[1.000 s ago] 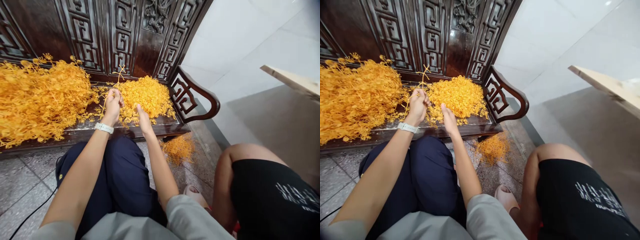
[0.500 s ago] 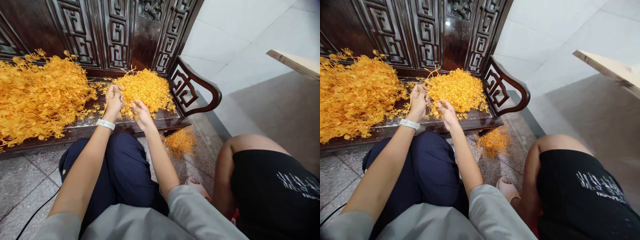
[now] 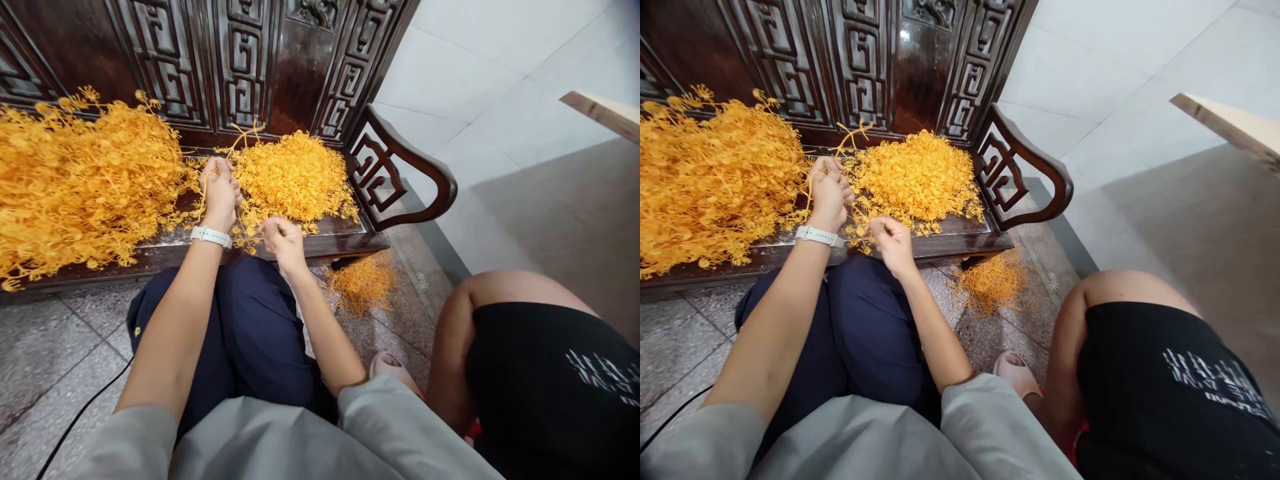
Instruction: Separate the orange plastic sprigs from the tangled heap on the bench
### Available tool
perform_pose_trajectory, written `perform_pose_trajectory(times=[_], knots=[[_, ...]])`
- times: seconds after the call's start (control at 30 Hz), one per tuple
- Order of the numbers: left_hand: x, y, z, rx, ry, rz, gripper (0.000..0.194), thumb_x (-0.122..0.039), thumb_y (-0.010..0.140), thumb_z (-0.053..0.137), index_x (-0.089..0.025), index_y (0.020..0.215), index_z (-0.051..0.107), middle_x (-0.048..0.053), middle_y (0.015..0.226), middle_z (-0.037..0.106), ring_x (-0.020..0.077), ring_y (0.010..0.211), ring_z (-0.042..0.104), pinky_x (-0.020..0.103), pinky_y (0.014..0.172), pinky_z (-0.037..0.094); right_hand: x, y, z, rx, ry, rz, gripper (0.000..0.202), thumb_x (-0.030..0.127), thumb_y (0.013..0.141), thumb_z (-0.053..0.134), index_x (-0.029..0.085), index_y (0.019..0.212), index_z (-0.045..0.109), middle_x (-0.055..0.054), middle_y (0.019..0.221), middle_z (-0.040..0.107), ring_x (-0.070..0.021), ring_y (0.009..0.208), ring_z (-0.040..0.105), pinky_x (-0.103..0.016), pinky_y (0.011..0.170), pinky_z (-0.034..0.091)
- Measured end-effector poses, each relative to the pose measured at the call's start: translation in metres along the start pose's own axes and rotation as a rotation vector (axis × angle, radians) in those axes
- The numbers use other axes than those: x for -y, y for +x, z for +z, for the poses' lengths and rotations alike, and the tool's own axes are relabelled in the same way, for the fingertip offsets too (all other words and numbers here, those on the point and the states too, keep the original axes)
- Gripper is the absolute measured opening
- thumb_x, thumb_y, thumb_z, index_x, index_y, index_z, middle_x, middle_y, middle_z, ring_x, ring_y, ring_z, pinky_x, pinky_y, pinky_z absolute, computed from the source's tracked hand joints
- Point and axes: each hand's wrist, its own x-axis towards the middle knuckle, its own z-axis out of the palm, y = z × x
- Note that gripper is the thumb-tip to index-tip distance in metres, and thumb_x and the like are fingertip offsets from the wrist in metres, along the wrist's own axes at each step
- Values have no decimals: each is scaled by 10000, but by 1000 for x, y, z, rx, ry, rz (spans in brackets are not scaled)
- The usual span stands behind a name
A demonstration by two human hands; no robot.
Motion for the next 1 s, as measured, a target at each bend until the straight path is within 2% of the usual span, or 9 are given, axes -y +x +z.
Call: perform_pose_trajectory(times=[0.1, 0.17, 0.3, 0.43, 0.67, 0.77, 0.9, 0.93, 1.0], knots=[[0, 9, -8, -67, -37, -37, 427, -495, 1059, 682, -220, 821, 458, -109, 550, 223, 45, 412, 134, 199, 426, 62, 4, -27, 18, 144, -240, -172, 451, 610, 993, 690, 203, 800, 715, -1, 751, 617, -124, 677, 537, -288, 667, 430], [0, 10, -11, -72, -52, -67, 416, -455, 1071, 675, -218, 813, 450, -106, 545, 224, 45, 408, 138, 197, 426, 64, 9, -42, 29, 201, -357, -246, 429, 552, 1047, 640, 200, 816, 721, -9, 770, 654, -141, 727, 580, -302, 738, 468], [0, 5, -9, -53, -60, -76, 405, -449, 1065, 686, -215, 822, 462, -103, 542, 225, 40, 404, 130, 197, 423, 44, 20, -62, 41, 225, -556, -300, 384, 481, 1097, 583, 199, 881, 731, -25, 832, 723, -154, 760, 620, -313, 794, 496], [-3, 0, -6, -31, -86, -106, 376, -397, 1090, 647, -212, 820, 462, -98, 550, 219, 41, 396, 139, 196, 420, 48, 26, -74, 45, 323, -763, -362, 412, 449, 1130, 522, 178, 893, 721, -50, 888, 762, -157, 796, 638, -318, 826, 474], [2, -2, -3, -45, -162, -194, 335, -401, 1098, 629, -234, 849, 480, -88, 568, 208, 76, 406, 143, 257, 426, 44, 26, -83, 44, 382, -1030, -326, 473, 467, 1151, 457, 178, 874, 708, -56, 877, 761, -172, 821, 663, -322, 818, 440], [3, 11, -10, -58, -201, -159, 388, -467, 1131, 563, -237, 843, 441, -78, 590, 192, 94, 452, 159, 292, 493, 64, 20, -104, 49, 412, -981, -315, 413, 400, 1151, 480, 177, 913, 734, -50, 893, 780, -170, 808, 687, -317, 782, 454], [-17, 48, -34, -252, -222, -109, 441, -466, 1203, 324, -228, 834, 358, -63, 616, 171, 118, 514, 158, 332, 558, 89, 1, -151, 52, 777, -686, -367, 273, 211, 1116, 498, 210, 1063, 765, 15, 934, 815, -126, 736, 694, -270, 715, 507], [-24, 56, -41, -273, -216, -98, 435, -440, 1209, 312, -225, 835, 357, -61, 620, 181, 117, 518, 167, 324, 555, 107, -1, -159, 50, 828, -644, -360, 268, 224, 1116, 506, 203, 1048, 764, 16, 913, 812, -124, 718, 691, -267, 701, 517], [-36, 64, -51, -282, -197, -73, 431, -409, 1217, 274, -218, 846, 383, -58, 625, 230, 111, 517, 196, 298, 542, 149, 4, -162, 43, 806, -594, -299, 271, 294, 1120, 543, 185, 980, 748, -4, 862, 797, -127, 713, 693, -271, 709, 540]])
